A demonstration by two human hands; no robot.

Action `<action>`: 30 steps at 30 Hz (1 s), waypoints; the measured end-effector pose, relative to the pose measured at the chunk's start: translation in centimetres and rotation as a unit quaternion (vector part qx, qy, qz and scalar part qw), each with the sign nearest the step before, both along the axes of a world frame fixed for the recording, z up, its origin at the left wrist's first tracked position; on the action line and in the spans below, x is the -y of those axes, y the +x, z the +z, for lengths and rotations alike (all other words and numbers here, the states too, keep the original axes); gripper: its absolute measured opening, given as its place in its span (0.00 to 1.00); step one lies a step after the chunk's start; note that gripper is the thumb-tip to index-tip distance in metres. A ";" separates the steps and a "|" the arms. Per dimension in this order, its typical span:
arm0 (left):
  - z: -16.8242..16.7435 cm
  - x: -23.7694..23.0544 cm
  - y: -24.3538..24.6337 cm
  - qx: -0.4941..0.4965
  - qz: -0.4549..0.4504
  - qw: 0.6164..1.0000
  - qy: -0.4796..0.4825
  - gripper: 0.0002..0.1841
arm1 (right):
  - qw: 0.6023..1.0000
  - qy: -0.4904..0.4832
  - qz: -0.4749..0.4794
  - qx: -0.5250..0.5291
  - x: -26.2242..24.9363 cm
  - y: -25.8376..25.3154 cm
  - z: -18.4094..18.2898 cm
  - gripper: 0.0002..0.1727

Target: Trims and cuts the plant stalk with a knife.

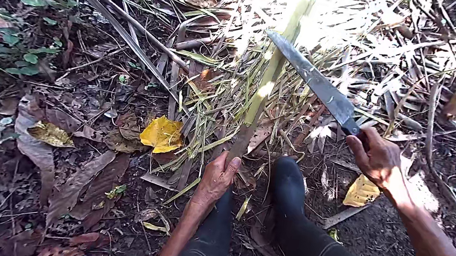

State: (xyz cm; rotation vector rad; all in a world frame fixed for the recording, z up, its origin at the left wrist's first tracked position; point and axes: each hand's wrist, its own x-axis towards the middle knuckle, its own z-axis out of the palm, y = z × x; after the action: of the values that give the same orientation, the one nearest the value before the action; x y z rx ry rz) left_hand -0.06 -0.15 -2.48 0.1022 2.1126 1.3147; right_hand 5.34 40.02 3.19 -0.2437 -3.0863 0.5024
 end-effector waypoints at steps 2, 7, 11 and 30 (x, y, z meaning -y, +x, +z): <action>0.0 0.1 -0.2 0.003 -0.003 1.000 -0.015 0.26 | 1.000 0.000 0.026 0.011 1.0 0.7 -0.9 0.32; -0.3 0.1 -0.7 0.048 0.006 0.999 0.002 0.23 | 0.991 0.007 0.123 0.049 4.2 3.1 -1.7 0.36; -0.1 0.3 -1.0 0.107 0.027 0.992 0.059 0.20 | 0.988 0.008 0.139 0.072 6.0 4.6 -2.1 0.38; 0.2 0.2 -0.6 0.093 0.056 0.993 0.042 0.20 | 0.990 0.039 0.130 0.034 8.8 -0.2 -2.0 0.32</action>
State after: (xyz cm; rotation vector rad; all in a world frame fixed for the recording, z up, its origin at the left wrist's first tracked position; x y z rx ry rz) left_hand -0.70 -0.37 -2.29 -0.1025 1.9304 1.4207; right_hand 5.17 31.19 1.17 0.1481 -3.2124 0.3809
